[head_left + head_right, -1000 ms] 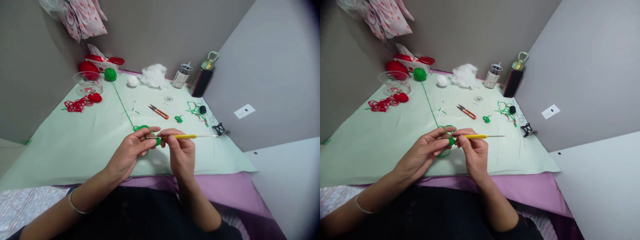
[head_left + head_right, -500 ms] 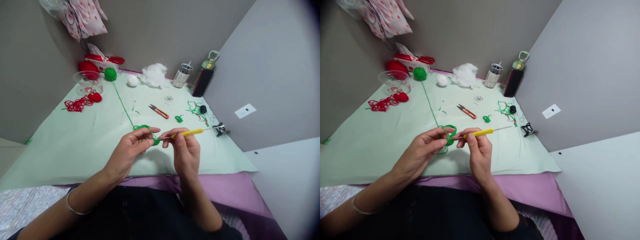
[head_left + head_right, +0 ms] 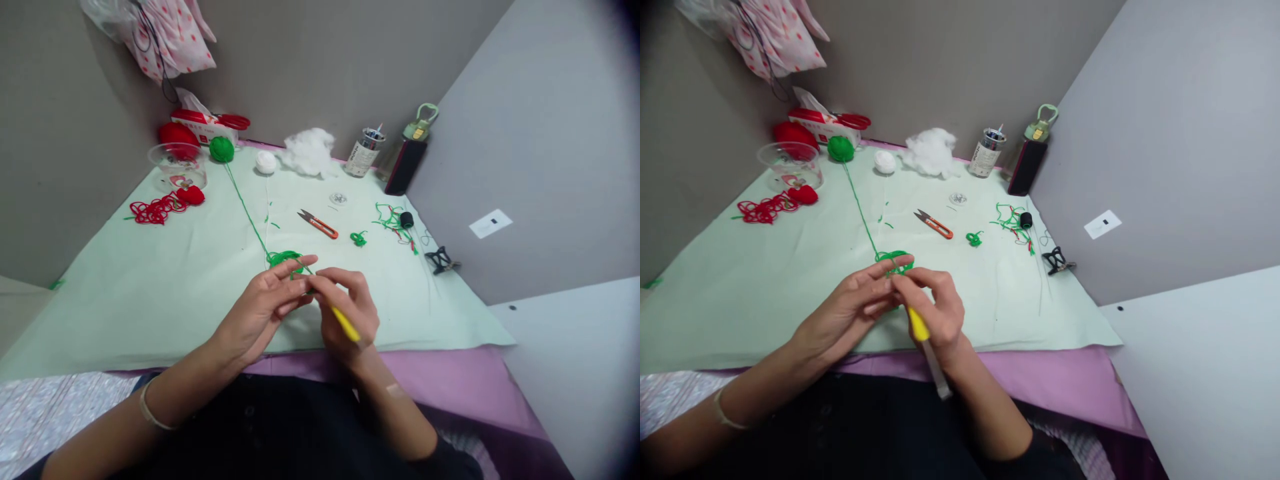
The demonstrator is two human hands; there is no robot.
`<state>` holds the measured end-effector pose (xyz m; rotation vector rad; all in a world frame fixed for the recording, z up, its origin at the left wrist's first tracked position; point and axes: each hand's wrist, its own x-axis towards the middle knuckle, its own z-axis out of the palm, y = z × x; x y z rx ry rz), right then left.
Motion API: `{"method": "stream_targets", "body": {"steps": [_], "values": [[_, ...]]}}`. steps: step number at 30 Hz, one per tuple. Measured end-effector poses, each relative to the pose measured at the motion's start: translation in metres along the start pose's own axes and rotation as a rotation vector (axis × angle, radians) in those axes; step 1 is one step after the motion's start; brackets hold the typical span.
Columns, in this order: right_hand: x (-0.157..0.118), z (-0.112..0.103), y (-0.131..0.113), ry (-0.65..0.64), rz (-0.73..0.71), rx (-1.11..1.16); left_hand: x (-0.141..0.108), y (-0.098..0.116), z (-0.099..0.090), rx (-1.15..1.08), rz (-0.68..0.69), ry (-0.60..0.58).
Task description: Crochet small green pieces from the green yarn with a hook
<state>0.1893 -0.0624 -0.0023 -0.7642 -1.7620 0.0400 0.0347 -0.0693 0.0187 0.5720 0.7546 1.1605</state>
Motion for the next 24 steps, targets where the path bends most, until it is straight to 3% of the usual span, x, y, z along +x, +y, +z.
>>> {"method": "stream_targets", "body": {"steps": [4, 6, 11, 14, 17, 20, 24], "values": [[0.012, -0.007, -0.005, 0.107, 0.355, 0.404, 0.001, 0.007, -0.001, -0.019, -0.006, -0.02], [0.017, -0.009, -0.005, 0.1, 0.438, 0.523, -0.001, 0.009, 0.001, 0.048, 0.033, -0.025], [0.016, -0.006, -0.006, 0.013, 0.435, 0.431, -0.004, 0.006, 0.006, 0.18, 0.117, 0.018], [0.008, -0.003, -0.006, -0.013, 0.267, 0.228, -0.003, 0.004, 0.006, 0.145, 0.127, 0.052], [0.002, -0.003, -0.006, -0.011, 0.088, 0.062, -0.001, 0.003, 0.003, 0.009, 0.004, -0.03], [0.006, -0.006, -0.005, 0.061, 0.226, 0.193, 0.002, 0.006, 0.0, -0.095, -0.076, -0.069], [0.015, -0.007, -0.001, 0.091, 0.513, 0.533, 0.001, 0.007, 0.0, -0.024, 0.021, -0.028]]}}
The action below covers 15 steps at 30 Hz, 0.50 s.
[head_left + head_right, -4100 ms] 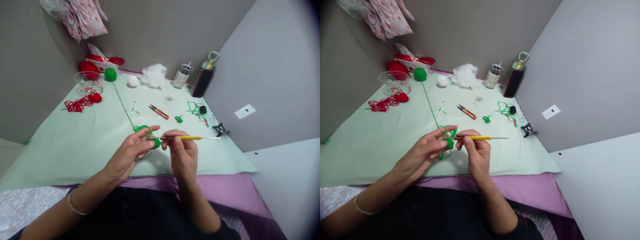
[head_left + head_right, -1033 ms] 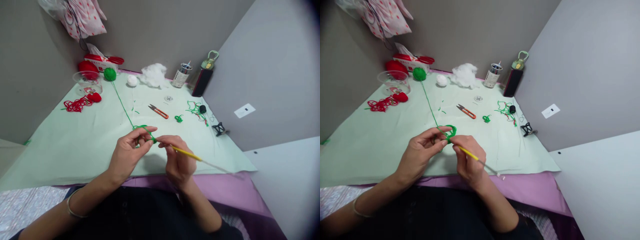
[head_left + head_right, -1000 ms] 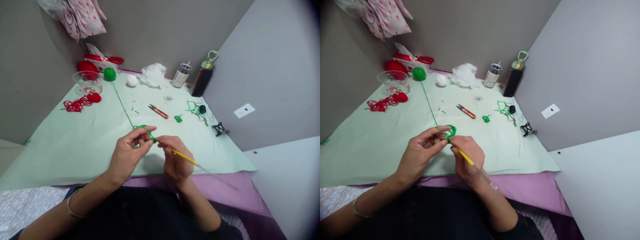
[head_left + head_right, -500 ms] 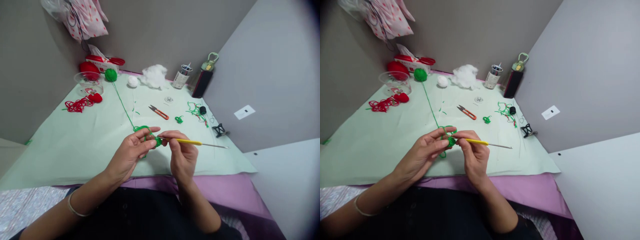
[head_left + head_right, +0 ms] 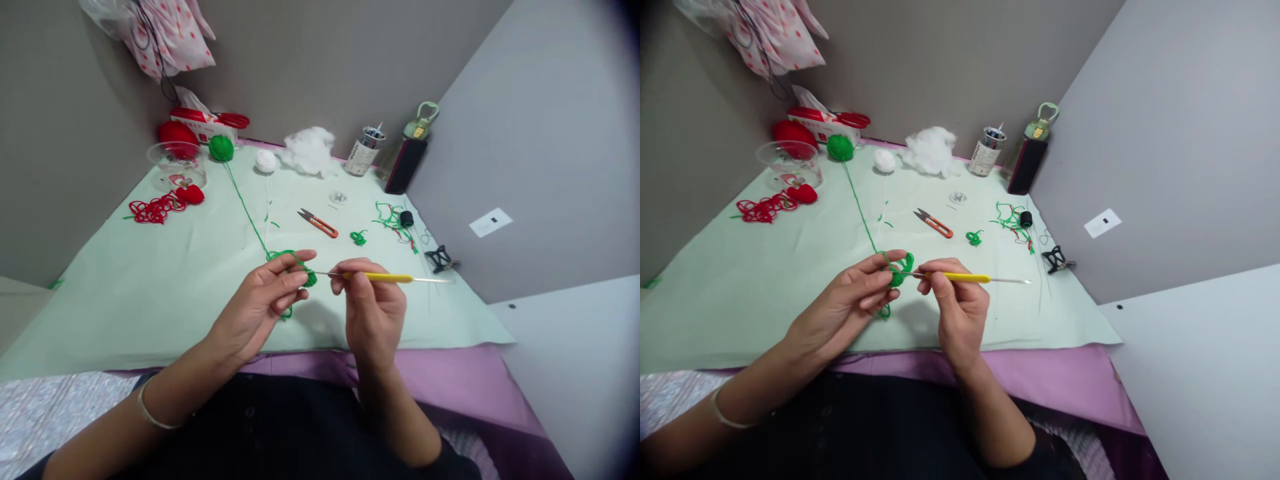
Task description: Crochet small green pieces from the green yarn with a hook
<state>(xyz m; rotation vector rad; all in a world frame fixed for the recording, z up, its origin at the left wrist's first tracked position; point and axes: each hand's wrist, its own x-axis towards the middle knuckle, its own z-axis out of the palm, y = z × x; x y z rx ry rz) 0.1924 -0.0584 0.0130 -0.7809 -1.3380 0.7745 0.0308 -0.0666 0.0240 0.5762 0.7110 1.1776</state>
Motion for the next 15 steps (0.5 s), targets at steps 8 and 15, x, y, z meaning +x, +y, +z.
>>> {"method": "stream_targets", "body": {"steps": [8, 15], "values": [[-0.0027, 0.0019, 0.0049, -0.046, 0.079, 0.098, -0.003, -0.0018, 0.0026, 0.025, -0.007, 0.003], [0.0056, -0.0024, 0.0053, 0.076, 0.195, 0.207, -0.0031, 0.0045, -0.0014, -0.089, -0.1, -0.044]]}}
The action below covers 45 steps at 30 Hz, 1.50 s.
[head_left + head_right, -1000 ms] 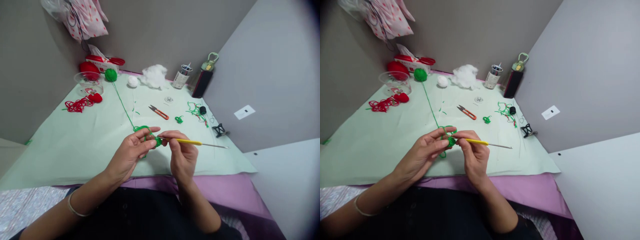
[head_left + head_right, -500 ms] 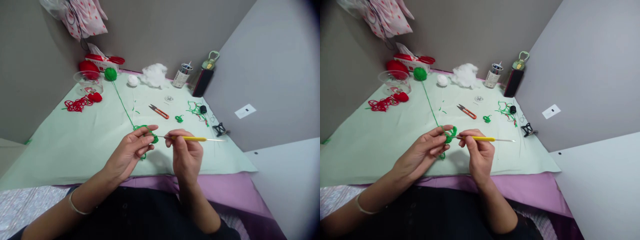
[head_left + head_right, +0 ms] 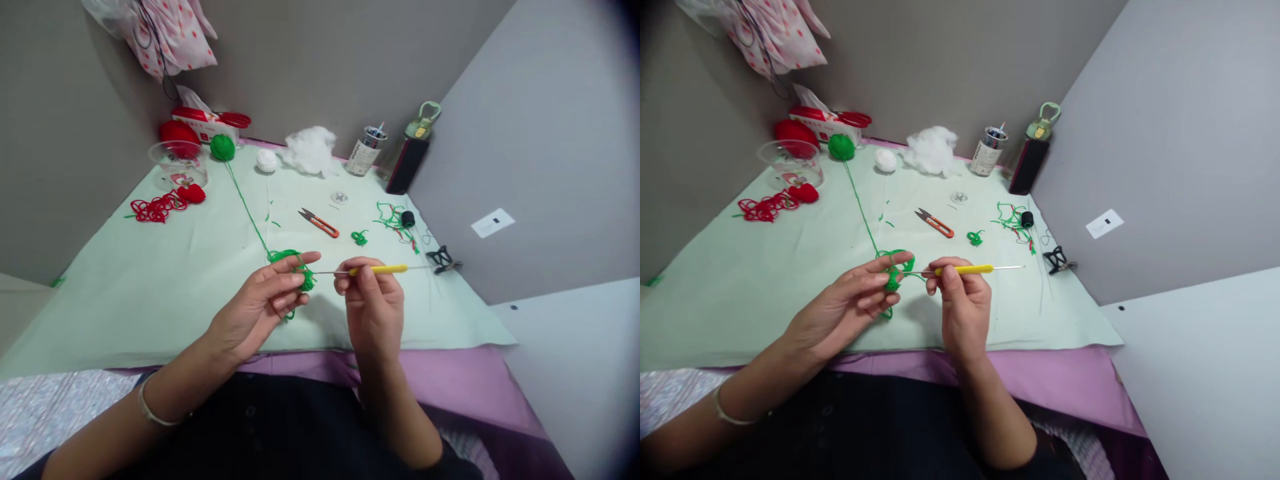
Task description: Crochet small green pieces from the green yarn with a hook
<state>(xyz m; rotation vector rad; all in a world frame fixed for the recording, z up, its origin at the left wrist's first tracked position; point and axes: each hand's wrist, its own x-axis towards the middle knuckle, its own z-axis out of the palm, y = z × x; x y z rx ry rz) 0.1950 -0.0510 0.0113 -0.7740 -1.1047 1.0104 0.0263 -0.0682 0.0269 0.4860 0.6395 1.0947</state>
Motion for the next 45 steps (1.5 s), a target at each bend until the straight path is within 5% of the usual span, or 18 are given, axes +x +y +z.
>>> {"method": "stream_targets", "body": {"steps": [7, 13, 45], "values": [[-0.004, 0.0, 0.003, -0.122, 0.04, 0.006, 0.0, -0.007, 0.003, 0.269, 0.168, 0.04], [-0.007, 0.001, 0.005, -0.067, 0.018, -0.085, 0.0, -0.012, 0.002, 0.374, 0.268, 0.052], [-0.007, 0.001, 0.0, -0.073, -0.034, -0.065, 0.002, -0.007, 0.005, 0.362, 0.171, 0.096]]}}
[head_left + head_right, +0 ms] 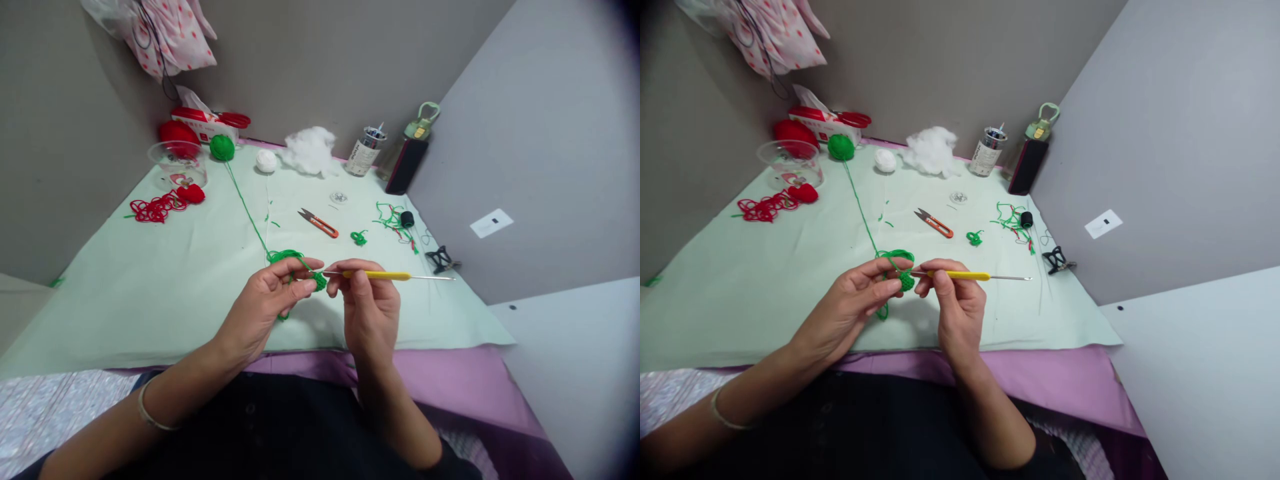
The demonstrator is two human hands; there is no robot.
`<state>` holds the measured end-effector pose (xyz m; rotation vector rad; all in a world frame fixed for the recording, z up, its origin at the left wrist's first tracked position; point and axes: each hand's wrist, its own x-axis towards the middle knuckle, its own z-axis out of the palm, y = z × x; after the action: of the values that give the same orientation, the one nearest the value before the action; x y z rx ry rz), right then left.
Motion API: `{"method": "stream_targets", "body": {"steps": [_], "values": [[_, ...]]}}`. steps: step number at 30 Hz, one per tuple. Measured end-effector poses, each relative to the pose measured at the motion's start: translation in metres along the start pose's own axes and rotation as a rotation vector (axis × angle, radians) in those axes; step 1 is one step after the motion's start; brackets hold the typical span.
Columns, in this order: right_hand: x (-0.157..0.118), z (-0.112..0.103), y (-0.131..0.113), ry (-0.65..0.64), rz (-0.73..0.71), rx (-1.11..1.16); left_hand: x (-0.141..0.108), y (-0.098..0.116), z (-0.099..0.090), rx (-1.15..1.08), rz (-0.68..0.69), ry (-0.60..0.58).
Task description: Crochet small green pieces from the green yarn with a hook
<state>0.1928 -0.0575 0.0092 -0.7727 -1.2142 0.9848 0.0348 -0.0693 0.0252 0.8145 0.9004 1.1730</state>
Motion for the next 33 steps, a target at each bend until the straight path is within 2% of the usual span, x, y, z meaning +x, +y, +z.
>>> {"method": "stream_targets", "body": {"steps": [11, 33], "values": [[0.001, -0.0009, -0.0079, 0.079, -0.045, 0.054, 0.0004, -0.0011, -0.006, 0.014, 0.003, 0.011], [-0.0028, -0.0049, -0.0068, -0.033, -0.036, 0.034, 0.0008, -0.0032, -0.0048, -0.003, 0.026, -0.044]]}}
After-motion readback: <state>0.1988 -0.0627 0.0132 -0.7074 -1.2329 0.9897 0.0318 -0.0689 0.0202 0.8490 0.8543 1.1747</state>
